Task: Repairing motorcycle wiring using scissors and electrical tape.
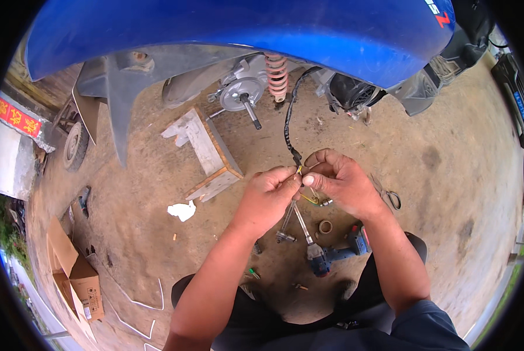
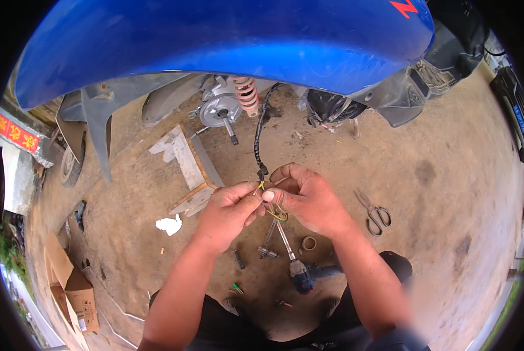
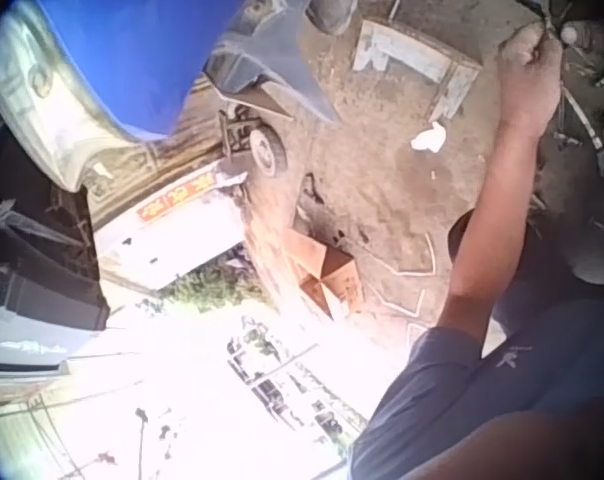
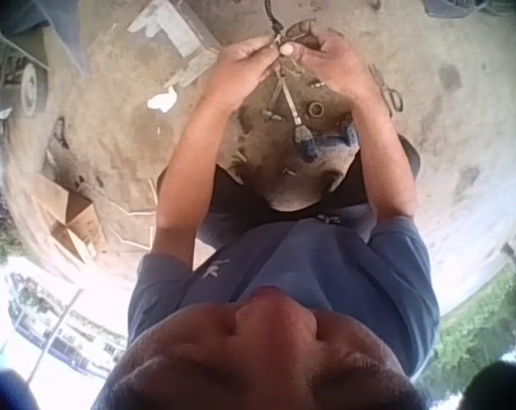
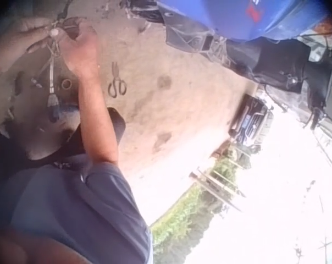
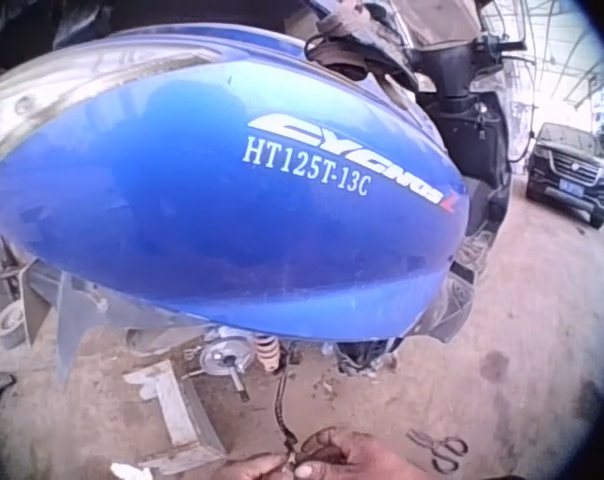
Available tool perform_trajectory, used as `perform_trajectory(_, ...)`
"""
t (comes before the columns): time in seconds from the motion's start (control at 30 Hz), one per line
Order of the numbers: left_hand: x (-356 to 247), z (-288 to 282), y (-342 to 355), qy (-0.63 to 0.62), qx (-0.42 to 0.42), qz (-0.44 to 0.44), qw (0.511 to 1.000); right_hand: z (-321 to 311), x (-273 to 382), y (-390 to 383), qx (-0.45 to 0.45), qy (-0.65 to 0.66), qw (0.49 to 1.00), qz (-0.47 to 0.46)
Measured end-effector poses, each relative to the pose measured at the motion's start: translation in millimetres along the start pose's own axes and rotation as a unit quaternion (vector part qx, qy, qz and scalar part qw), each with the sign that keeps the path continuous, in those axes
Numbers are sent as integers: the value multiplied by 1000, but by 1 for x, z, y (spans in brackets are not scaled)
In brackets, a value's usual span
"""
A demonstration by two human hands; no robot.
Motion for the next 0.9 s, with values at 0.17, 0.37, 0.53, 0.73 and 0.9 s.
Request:
perform_trajectory(0.17,-20,2,-4,203,-37,135,969,4,-30,4,40,93,991,86)
perform_trajectory(0.37,-3,0,-6,130,7,45,991,2,-16,-4,-11,-17,1000,9)
perform_trajectory(0.53,-16,-3,-8,73,39,6,997,1,11,-21,-144,-310,911,-231)
perform_trajectory(0.73,-21,-4,0,6,3,34,999,17,-4,-15,-136,-333,911,-203)
perform_trajectory(0.9,-20,-13,-1,-60,-31,-5,998,21,-19,-4,-26,-168,981,-93)
Point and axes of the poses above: each hand's wrist, its own y-axis towards the middle knuckle, its own z-axis out of the palm, x = y × z, the point moved 8 cm from there along y, towards the middle knuckle, and after that the axes turned 14 degrees about z, right-handed, at the moved point
